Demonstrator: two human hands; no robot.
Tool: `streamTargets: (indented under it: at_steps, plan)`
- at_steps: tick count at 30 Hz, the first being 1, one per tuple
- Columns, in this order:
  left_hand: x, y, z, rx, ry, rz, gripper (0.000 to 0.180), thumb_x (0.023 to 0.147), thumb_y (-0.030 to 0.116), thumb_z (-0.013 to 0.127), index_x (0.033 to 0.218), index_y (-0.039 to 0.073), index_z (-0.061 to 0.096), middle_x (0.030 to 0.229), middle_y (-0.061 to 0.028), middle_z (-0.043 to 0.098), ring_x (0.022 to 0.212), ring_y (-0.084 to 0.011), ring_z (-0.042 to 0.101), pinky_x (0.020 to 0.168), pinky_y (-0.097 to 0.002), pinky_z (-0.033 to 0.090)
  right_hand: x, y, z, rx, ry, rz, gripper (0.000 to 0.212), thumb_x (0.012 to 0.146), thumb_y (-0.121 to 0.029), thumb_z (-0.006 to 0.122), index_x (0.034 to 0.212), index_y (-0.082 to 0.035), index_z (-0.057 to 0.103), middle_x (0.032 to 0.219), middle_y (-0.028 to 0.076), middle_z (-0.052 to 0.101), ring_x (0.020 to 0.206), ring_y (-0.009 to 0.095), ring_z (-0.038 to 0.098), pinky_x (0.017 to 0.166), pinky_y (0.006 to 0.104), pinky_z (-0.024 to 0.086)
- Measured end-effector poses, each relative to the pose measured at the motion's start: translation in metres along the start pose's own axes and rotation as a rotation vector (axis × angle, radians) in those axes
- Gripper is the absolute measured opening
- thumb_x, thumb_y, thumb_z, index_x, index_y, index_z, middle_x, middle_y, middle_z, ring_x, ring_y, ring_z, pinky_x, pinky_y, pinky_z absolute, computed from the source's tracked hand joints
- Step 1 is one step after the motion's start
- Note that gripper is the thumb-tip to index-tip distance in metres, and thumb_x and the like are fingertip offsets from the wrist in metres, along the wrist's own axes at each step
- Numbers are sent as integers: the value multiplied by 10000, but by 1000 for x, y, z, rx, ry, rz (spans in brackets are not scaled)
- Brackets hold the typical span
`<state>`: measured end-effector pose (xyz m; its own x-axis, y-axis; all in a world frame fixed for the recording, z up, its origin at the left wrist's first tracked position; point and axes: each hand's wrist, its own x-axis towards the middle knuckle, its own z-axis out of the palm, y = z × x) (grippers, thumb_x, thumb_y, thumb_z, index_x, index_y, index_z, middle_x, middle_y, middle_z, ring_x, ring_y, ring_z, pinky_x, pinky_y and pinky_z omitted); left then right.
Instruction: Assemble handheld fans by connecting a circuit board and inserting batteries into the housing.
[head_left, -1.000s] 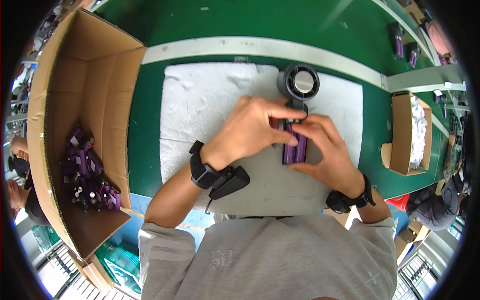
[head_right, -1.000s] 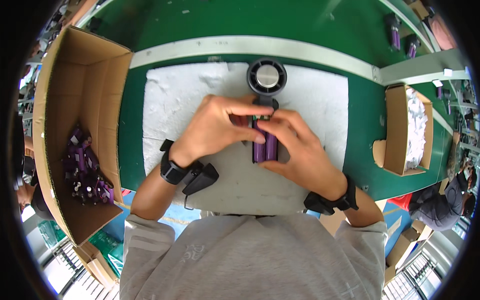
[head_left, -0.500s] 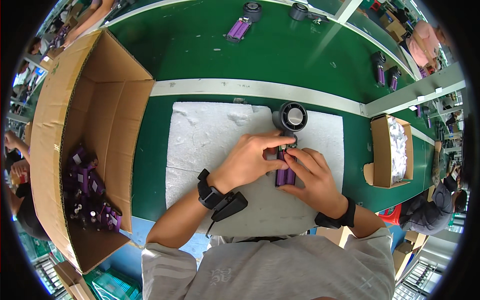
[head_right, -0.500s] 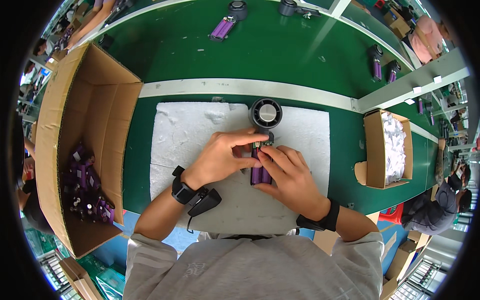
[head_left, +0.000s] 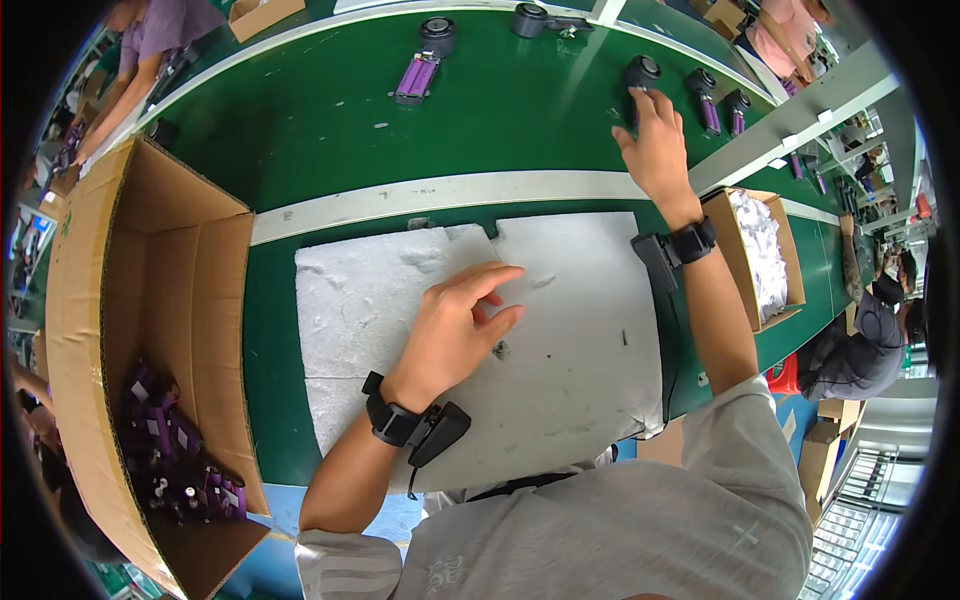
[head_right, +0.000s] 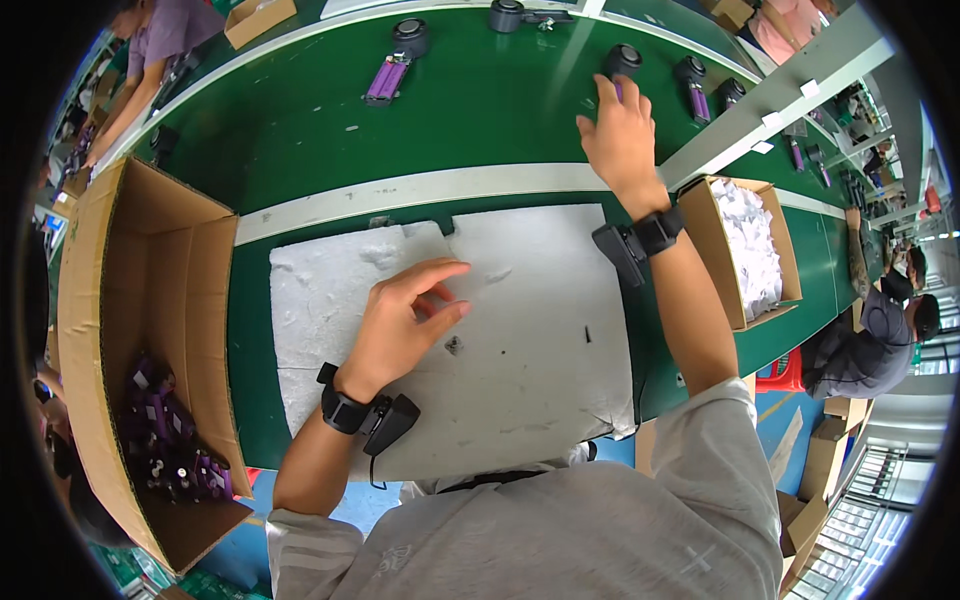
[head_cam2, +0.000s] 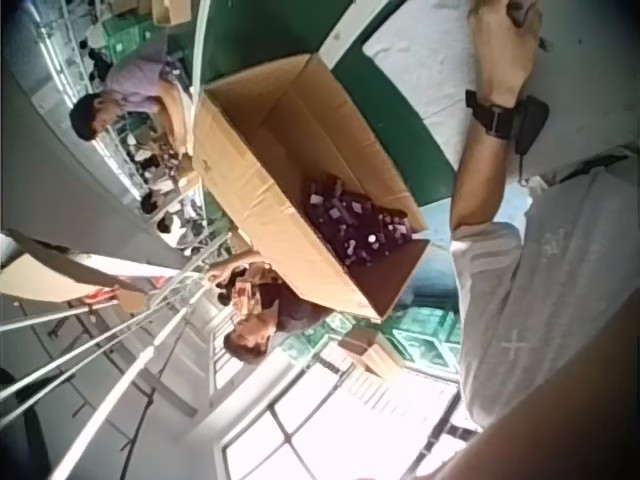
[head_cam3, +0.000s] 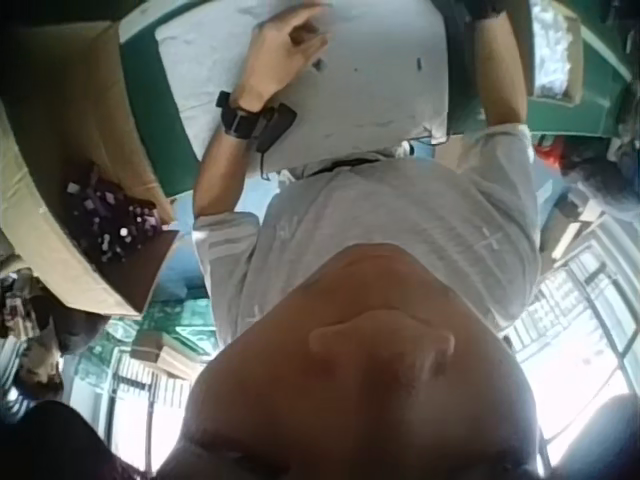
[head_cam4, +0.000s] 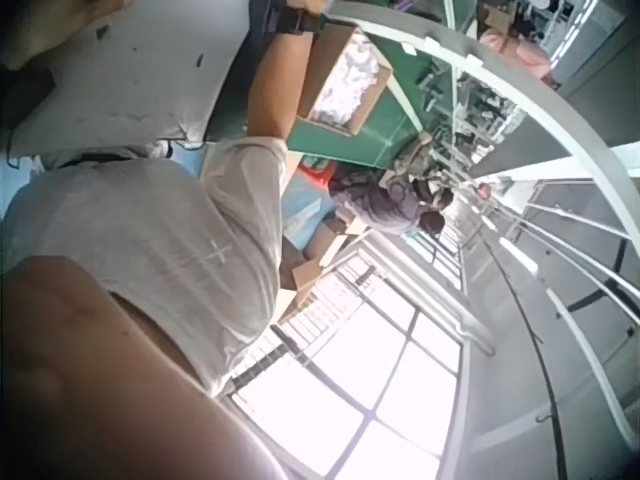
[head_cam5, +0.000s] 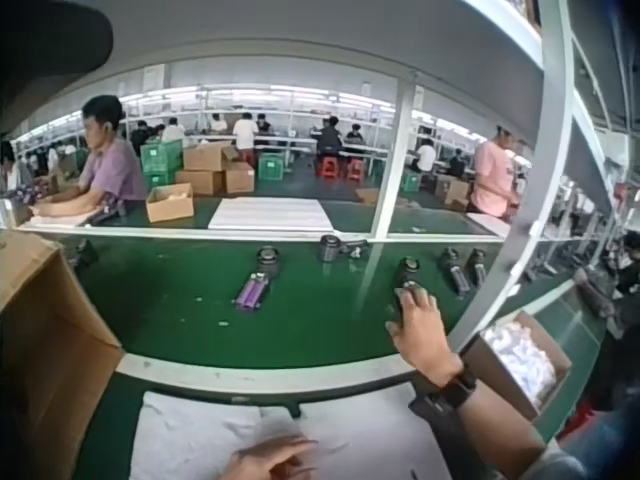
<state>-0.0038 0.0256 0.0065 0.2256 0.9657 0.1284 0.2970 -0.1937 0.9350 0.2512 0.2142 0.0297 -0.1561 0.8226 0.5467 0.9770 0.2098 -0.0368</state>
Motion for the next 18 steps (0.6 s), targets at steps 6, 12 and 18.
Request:
streamTargets:
  at_steps: [6,12,18]
  plan:
    - [-2,-4,-3,-13,38,9,331,780,-18,719,1099,43,654,1136,-98,645,808,-175,667,656,-269,551,107,-16,57,202,-175,-116,602,783,-110,686,1340,-92,459,1295,190,503,1194,380,497,974,442,444]
    - [-1,-9,-4,-76,112,-45,275,796,-18,701,1063,30,659,1084,-101,635,746,-176,669,625,-274,557,245,52,205,126,-63,-508,712,732,-63,667,1390,-185,423,1342,198,487,1197,390,506,977,432,460]
    - [3,-13,-7,-176,46,54,187,808,-11,675,993,4,652,1014,-107,630,677,-202,651,603,-299,537,298,85,218,-6,-344,-463,614,635,-51,721,1212,-145,533,1155,177,598,1054,399,580,886,432,489]
